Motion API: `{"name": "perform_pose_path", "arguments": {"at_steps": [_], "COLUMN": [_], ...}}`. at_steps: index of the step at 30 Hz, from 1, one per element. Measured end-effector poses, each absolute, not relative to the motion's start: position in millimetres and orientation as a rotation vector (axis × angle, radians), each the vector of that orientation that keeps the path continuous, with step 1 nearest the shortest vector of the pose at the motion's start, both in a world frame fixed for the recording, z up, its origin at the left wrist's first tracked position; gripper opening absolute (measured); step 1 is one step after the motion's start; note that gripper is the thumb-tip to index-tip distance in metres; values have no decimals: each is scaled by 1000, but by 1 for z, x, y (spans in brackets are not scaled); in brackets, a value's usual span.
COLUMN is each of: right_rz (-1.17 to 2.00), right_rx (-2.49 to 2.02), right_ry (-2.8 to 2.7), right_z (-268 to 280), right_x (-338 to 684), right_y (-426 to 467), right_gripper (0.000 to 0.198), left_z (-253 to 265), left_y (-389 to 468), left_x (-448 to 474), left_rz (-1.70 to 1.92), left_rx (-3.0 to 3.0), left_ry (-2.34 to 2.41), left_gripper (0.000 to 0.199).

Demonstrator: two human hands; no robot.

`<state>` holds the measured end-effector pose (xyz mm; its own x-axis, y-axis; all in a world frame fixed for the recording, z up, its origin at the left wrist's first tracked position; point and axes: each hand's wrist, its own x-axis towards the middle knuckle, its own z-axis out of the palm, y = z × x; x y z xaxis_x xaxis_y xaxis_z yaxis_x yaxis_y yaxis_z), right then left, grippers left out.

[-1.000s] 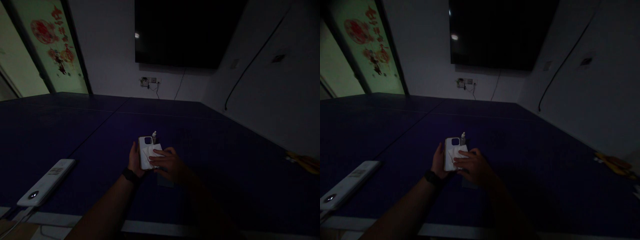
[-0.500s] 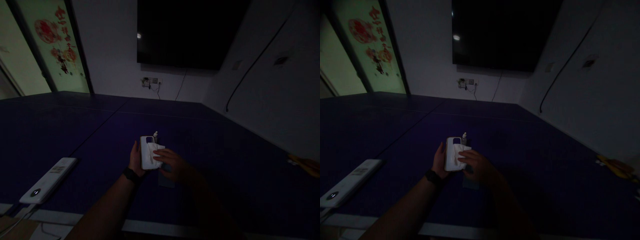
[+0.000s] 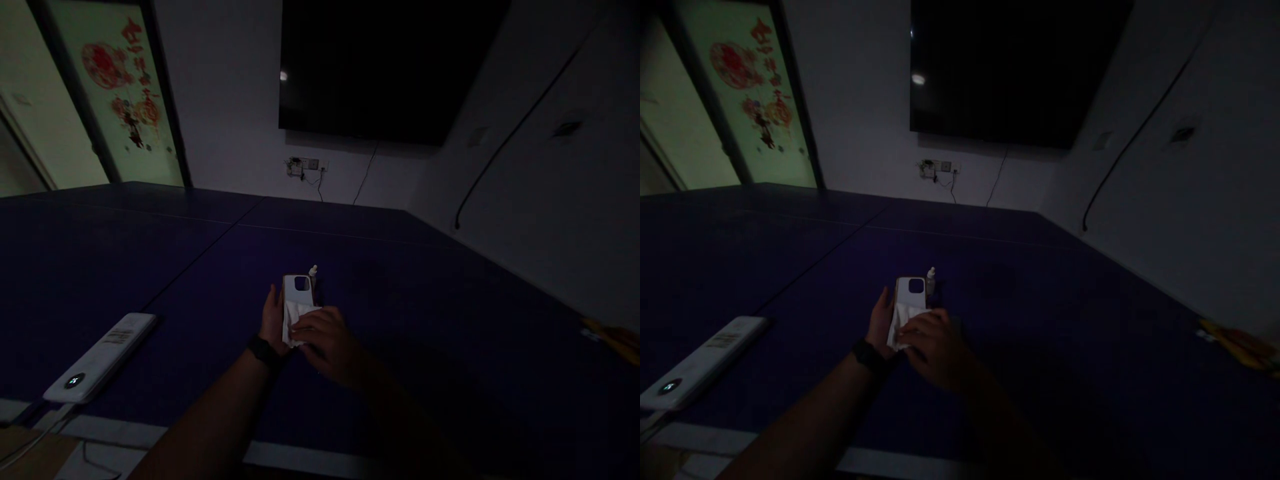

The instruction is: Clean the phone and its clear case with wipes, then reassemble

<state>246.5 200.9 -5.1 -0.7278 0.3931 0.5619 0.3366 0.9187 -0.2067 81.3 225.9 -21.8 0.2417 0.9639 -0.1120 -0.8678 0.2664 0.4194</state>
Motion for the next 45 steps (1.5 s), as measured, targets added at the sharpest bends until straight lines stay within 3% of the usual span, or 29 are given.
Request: {"name": "perform_pose_path", "arguments": {"at_steps": [5, 13, 17, 22, 28, 36, 41, 45], "right_rz": [74, 113, 161, 100, -159, 69, -55, 37], "right_rx": [-663, -742, -665, -568, -638, -575, -767, -649], "right_ry": [-2486, -2446, -2535, -2499, -2321, -2496, -2399, -2473], "right_z": [-2, -1, -2, -5, -4, 0, 0, -1], "right_x": [243, 249, 248, 257, 273, 262, 256, 257], "right_y": [197, 202, 200, 212, 224, 211, 211, 211], "right_gripper": [29, 21, 32, 13, 16, 10, 12, 8], "left_z": [-25, -26, -28, -24, -18, -20, -18, -18], "left_y": [227, 224, 225, 225, 223, 227, 226, 226], "left_x": [80, 83, 80, 83, 86, 84, 84, 85], "left_rz": [1324, 1303, 1281, 1262, 1237, 1313, 1276, 1306], "left_rx": [252, 303, 296, 301, 308, 299, 299, 293], "left_ry": [357, 364, 340, 348, 379, 397, 401, 433], "left_gripper": [61, 65, 65, 60, 61, 50, 56, 52]}}
